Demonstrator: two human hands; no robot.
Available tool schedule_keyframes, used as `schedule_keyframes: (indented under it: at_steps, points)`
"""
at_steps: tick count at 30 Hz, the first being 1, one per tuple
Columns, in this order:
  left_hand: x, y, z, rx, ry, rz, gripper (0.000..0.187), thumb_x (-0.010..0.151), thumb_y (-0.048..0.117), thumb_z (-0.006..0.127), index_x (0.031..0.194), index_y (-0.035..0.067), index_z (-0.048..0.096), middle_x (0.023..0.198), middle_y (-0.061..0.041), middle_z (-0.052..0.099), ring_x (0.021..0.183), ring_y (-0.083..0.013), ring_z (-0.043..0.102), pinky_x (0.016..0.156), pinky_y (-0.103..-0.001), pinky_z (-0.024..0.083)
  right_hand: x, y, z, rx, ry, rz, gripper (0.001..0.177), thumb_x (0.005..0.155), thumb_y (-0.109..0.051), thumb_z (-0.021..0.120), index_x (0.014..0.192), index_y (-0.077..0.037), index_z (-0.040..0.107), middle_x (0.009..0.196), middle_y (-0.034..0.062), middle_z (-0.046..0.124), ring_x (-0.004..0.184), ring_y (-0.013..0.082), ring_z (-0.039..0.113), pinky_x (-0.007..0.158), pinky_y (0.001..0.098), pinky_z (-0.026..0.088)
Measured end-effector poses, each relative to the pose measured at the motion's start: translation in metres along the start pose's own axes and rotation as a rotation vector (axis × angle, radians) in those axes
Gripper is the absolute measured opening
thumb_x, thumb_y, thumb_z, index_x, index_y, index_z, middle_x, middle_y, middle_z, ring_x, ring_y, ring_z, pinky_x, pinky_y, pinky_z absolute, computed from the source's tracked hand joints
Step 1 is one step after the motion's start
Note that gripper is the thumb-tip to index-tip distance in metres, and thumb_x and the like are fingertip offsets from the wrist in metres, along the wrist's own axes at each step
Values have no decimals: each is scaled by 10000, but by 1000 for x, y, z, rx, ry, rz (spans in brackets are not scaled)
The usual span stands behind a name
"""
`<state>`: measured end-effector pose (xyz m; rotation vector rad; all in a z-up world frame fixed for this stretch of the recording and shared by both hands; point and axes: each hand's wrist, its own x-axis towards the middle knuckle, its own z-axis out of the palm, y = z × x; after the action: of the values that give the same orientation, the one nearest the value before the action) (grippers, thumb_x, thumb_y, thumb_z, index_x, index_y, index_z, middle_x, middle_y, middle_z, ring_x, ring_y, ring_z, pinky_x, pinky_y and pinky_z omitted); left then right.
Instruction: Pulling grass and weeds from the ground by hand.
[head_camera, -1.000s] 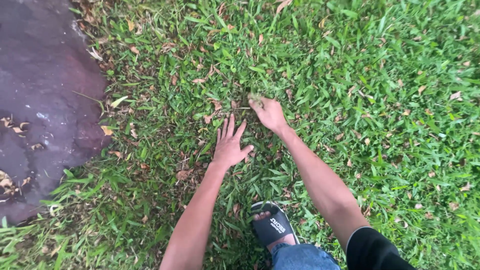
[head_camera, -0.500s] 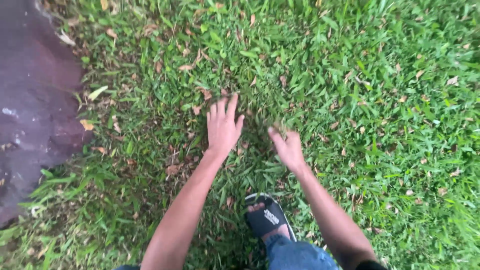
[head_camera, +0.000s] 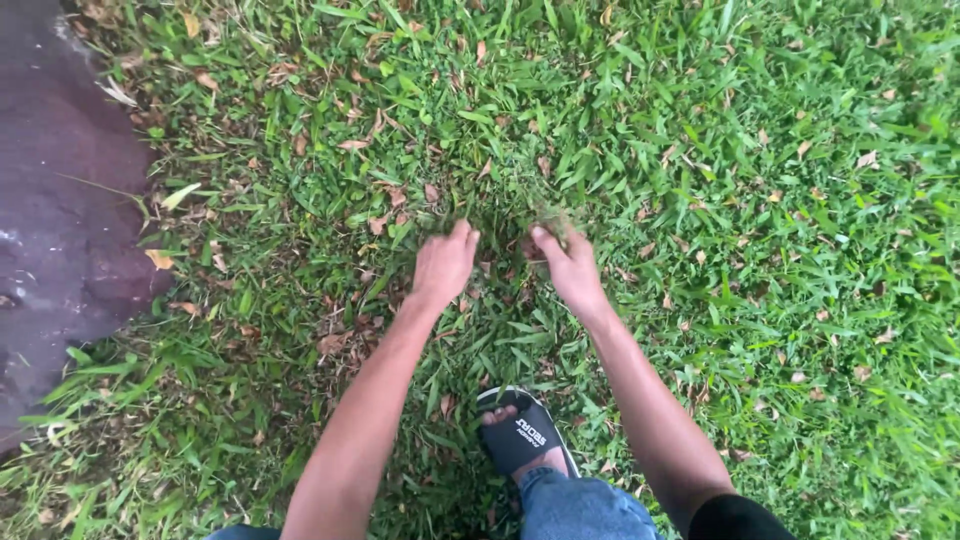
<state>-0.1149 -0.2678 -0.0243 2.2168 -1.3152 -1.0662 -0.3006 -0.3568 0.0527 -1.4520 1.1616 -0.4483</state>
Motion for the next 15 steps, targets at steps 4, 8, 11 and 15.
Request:
schedule_keyframes:
  at_steps: [4,8,11,15]
  points:
    - [-33,-9,14,-110,126,19,209,1084,265,518,1048,69,580,640,-117,637,523,-306,631,529,-485,560,24,26,27,65,-26,81,289,1041,-234,602,1167,18,668,980,132,748,866,218,711,799,359,583]
    - [-57,8,-24,-149,251,-12,190,1071,244,543,1112,66,595,817,-175,672,656,-362,693,611,-486,567,39,10,58,-460,50,-301,255,981,-164,657,1183,-9,668,1044,185,706,908,341,712,816,432,565]
    - [-38,8,-52,-96,379,86,284,988,155,513,1253,65,566,1148,-207,625,775,-375,723,637,-450,600,54,3,81,-674,24,-354,378,921,-163,725,1213,24,576,1110,268,602,926,433,661,810,485,563]
    - [11,-5,-57,256,547,343,593,757,29,543,1349,68,563,1449,-220,500,916,-400,724,658,-445,612,53,6,90,-792,-55,-369,659,773,-143,797,1318,29,470,1301,358,479,1155,517,552,979,517,499]
